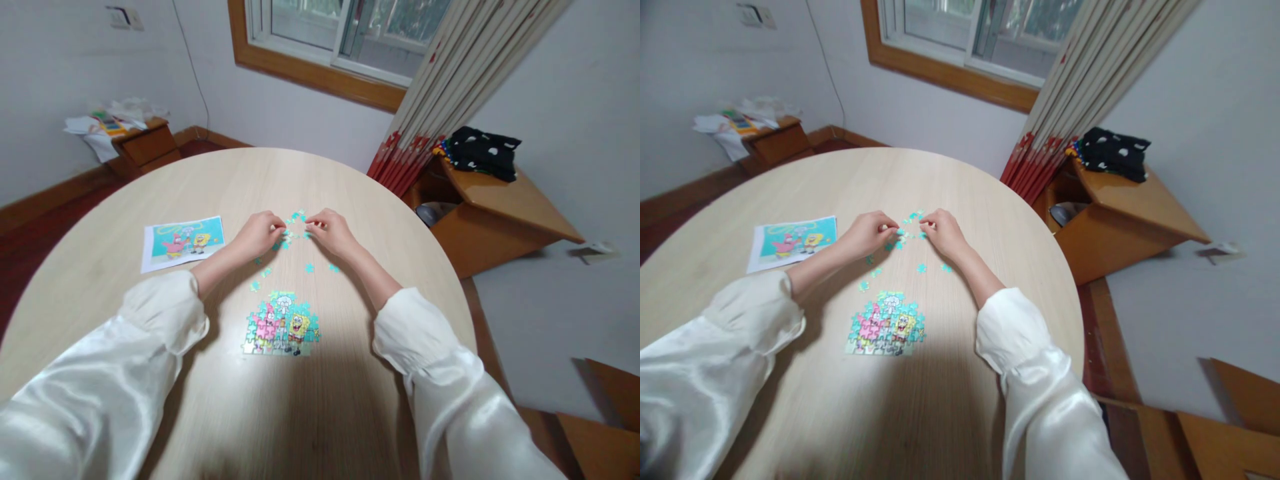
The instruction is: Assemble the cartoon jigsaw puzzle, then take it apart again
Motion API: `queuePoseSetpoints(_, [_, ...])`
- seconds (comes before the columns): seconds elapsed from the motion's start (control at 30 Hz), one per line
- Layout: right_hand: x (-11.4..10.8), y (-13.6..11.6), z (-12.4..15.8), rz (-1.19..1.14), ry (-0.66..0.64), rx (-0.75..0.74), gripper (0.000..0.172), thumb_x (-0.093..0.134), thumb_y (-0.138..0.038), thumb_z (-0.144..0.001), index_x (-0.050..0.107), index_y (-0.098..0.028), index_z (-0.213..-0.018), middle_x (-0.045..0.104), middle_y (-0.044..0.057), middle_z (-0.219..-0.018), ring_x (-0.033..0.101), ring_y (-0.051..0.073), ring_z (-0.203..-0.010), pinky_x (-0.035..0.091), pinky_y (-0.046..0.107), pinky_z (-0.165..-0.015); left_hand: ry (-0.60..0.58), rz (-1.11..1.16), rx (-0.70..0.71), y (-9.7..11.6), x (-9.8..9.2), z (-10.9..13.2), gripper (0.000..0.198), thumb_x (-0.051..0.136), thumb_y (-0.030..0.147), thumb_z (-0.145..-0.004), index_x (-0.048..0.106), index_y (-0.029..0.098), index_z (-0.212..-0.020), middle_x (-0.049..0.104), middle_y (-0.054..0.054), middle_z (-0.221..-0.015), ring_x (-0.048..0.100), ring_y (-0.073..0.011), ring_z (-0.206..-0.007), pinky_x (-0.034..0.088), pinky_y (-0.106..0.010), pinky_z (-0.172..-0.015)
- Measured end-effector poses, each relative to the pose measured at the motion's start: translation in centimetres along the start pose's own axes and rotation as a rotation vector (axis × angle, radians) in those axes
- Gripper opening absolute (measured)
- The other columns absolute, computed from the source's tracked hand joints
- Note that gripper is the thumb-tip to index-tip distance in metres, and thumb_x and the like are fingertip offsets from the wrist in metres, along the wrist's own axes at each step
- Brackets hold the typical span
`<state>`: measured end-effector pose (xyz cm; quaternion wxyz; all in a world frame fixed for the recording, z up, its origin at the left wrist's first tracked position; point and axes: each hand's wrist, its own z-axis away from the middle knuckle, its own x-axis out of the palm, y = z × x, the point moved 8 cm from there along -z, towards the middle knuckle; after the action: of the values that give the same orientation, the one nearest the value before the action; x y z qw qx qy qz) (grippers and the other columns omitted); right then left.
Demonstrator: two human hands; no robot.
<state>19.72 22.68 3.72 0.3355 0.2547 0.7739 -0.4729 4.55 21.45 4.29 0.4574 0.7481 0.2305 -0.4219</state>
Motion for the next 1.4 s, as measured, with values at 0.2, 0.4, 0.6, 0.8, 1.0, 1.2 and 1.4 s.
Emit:
queuePoseSetpoints(0.2, [3.4,-0.3,-4.3,0.195,-0.144,-0.041,0.021,0.070,-0.015,-0.075,0.074,-0.017,-0.095,0.064,0.010,-0.094,0.055,0.021,-0.091,0.040,0.034,-0.083,-0.076,-0.011,-0.120,-1.8,1.5,-2.1,0.019,0.061,0.021,-0.080,0.069,0.010,-0.093,0.068,-0.012,-0.087,0.061,-0.0215,-0.079,0.043,-0.033,-0.076])
queuePoseSetpoints(0.4, [4.1,-0.5,-4.9,0.357,-0.250,0.002,0.013,0.068,-0.019,-0.078,0.074,-0.019,-0.090,0.065,0.010,-0.099,0.054,0.024,-0.097,0.038,0.036,-0.084,-0.137,-0.002,-0.156,-3.0,2.7,-2.4,0.018,0.061,0.017,-0.075,0.068,0.012,-0.091,0.066,-0.007,-0.080,0.059,-0.0182,-0.073,0.041,-0.029,-0.070])
queuePoseSetpoints(0.6, [4.2,-2.0,-4.2,0.444,-0.280,-0.068,0.015,0.058,-0.021,-0.087,0.070,-0.014,-0.094,0.063,0.013,-0.106,0.050,0.026,-0.104,0.032,0.038,-0.088,-0.153,0.017,-0.161,-3.4,3.1,-3.0,0.012,0.059,0.011,-0.070,0.067,0.013,-0.079,0.064,-0.005,-0.073,0.057,-0.0171,-0.069,0.040,-0.027,-0.066])
queuePoseSetpoints(0.8, [4.7,-2.2,-3.7,0.471,-0.198,-0.155,0.023,0.044,-0.018,-0.093,0.066,-0.011,-0.096,0.065,0.014,-0.099,0.052,0.025,-0.097,0.029,0.036,-0.083,-0.086,0.065,-0.137,-2.9,2.5,-2.3,0.008,0.058,0.011,-0.072,0.064,0.014,-0.078,0.064,-0.004,-0.073,0.057,-0.0173,-0.071,0.041,-0.029,-0.070])
queuePoseSetpoints(1.0, [3.6,-2.3,-4.0,0.511,-0.090,-0.132,0.022,0.042,-0.017,-0.093,0.064,-0.011,-0.095,0.066,0.015,-0.099,0.054,0.025,-0.092,0.029,0.035,-0.078,-0.010,0.163,-0.155,-2.1,1.5,-2.2,0.009,0.056,0.009,-0.073,0.061,0.013,-0.078,0.064,-0.003,-0.072,0.056,-0.0140,-0.067,0.042,-0.025,-0.065])
queuePoseSetpoints(1.2, [2.6,-6.9,2.3,0.526,-0.083,-0.406,0.021,0.043,-0.022,-0.095,0.062,-0.015,-0.091,0.065,0.009,-0.089,0.051,0.021,-0.085,0.027,0.033,-0.074,-0.198,0.400,-0.168,-2.5,0.4,1.6,0.007,0.057,0.021,-0.073,0.061,0.016,-0.075,0.063,-0.003,-0.067,0.056,-0.0123,-0.059,0.041,-0.024,-0.057])
queuePoseSetpoints(1.4, [4.6,-9.9,8.4,0.653,-0.181,-0.692,0.026,0.042,-0.012,-0.095,0.062,-0.015,-0.079,0.062,0.006,-0.075,0.045,0.019,-0.073,0.024,0.033,-0.069,-0.319,0.362,-0.138,-1.4,1.2,4.9,0.012,0.051,0.022,-0.070,0.061,0.016,-0.069,0.066,-0.005,-0.069,0.059,-0.0149,-0.064,0.044,-0.027,-0.063])
